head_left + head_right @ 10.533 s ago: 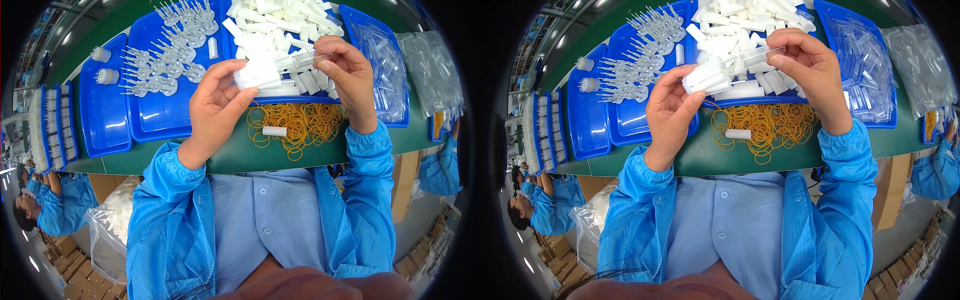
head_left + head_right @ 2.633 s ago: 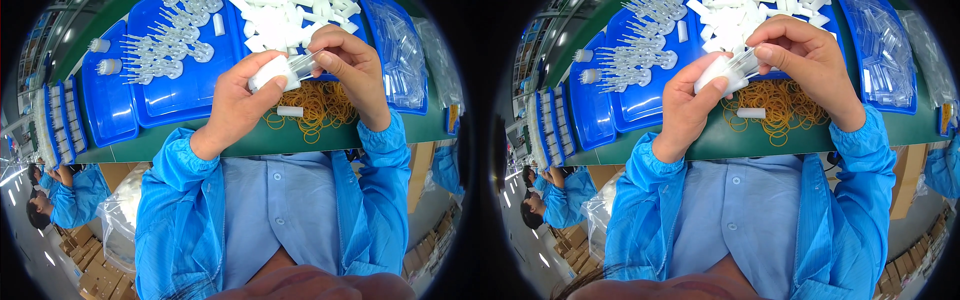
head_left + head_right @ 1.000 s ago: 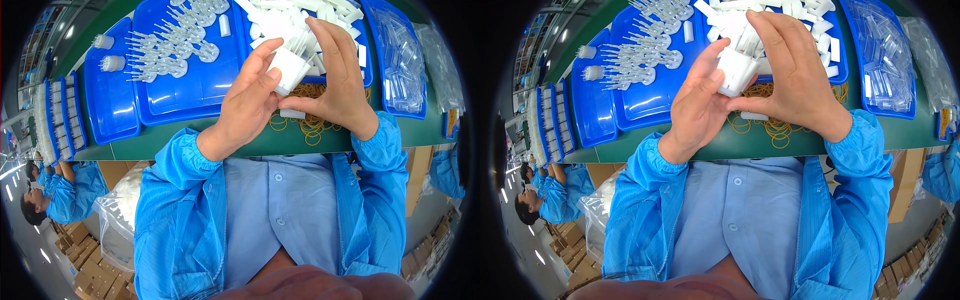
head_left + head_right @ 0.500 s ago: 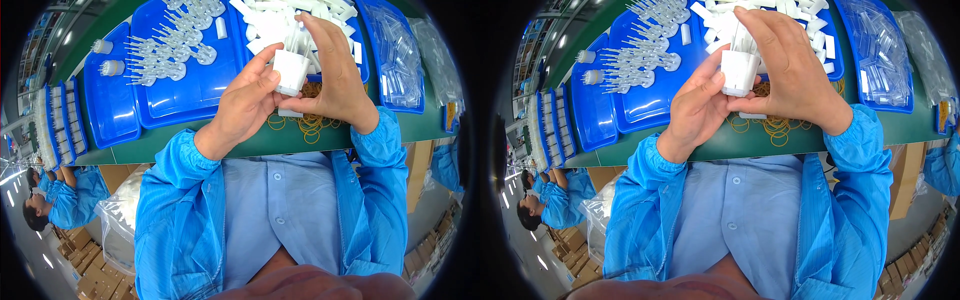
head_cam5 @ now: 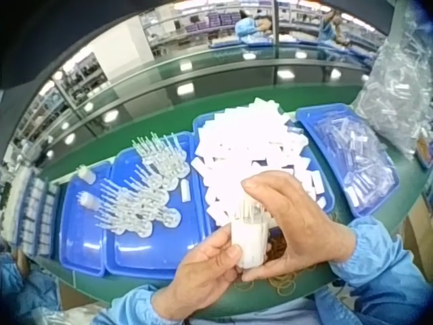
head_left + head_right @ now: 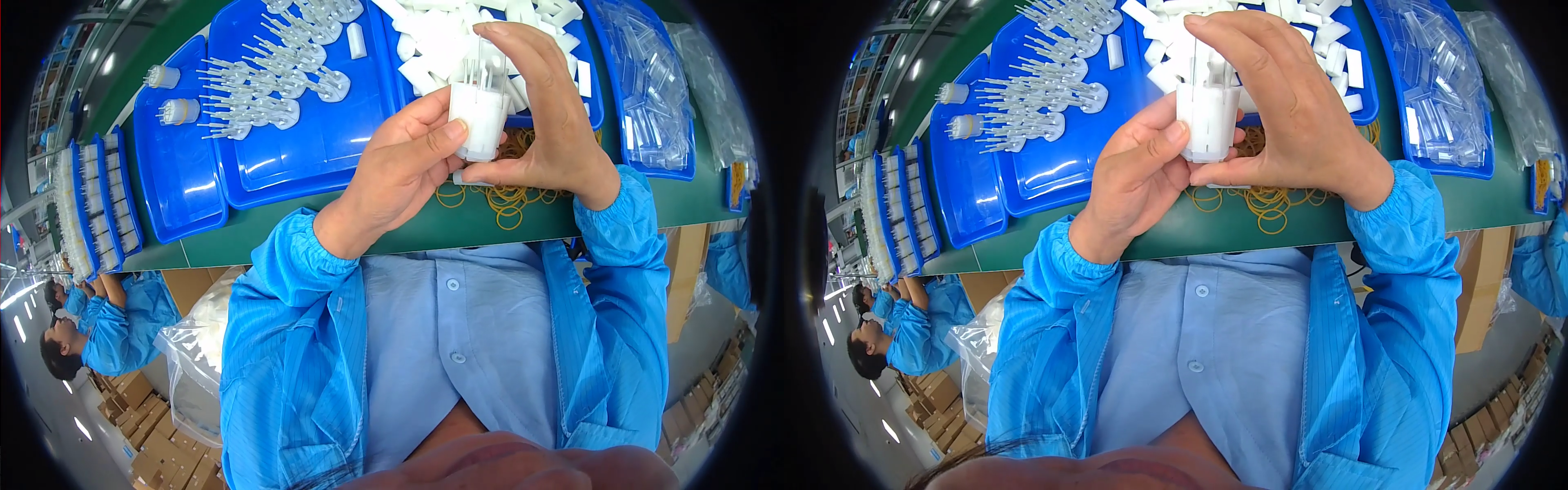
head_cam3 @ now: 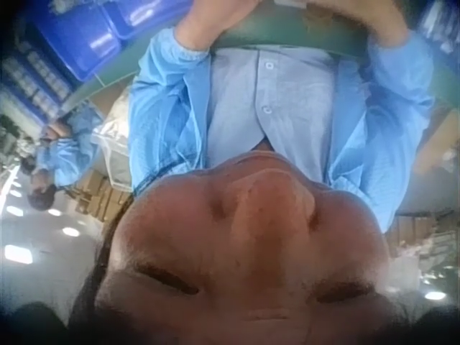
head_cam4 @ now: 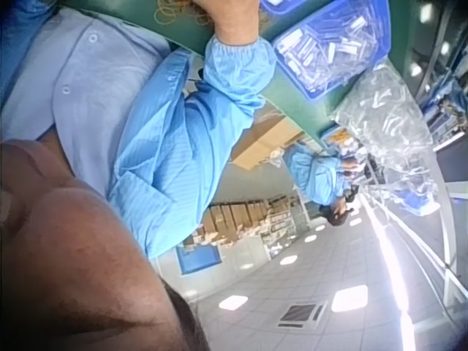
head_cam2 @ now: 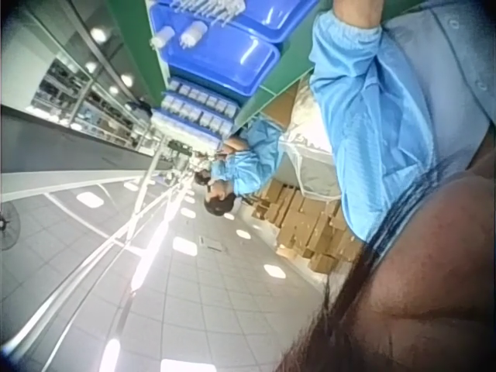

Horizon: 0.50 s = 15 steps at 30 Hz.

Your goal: The person assembles white plastic components into a white cylindrical holder by hand, then secures the components with a rubber band.

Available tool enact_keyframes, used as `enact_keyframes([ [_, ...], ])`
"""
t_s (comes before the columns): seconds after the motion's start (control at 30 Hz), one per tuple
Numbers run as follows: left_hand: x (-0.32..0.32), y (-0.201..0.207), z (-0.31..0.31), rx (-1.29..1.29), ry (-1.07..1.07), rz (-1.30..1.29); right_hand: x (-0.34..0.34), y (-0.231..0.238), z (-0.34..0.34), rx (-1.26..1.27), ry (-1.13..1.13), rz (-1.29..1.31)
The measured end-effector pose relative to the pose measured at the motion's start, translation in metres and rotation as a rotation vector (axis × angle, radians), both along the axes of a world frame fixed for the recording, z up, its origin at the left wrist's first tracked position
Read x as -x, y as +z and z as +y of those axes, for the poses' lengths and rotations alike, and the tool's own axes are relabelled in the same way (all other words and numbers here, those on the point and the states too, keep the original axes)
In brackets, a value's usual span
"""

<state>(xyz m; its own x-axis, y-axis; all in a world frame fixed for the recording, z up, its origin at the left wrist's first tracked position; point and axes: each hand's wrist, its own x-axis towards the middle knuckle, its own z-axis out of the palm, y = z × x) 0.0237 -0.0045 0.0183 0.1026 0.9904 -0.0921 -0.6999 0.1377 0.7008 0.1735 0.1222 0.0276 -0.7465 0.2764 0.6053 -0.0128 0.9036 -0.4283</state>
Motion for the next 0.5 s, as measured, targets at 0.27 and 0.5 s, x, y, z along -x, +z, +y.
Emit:
enact_keyframes([
  [0.27,0.0004,-0.003,-0.002,0.0,-0.005,0.037,0.001,0.0096,0.0004,-0.176,-0.032,-0.02],
  [0.5,0.0003,-0.0032,-0.0013,0.016,0.002,0.039,0.0002,0.0062,0.0004,-0.175,-0.027,0.015],
])
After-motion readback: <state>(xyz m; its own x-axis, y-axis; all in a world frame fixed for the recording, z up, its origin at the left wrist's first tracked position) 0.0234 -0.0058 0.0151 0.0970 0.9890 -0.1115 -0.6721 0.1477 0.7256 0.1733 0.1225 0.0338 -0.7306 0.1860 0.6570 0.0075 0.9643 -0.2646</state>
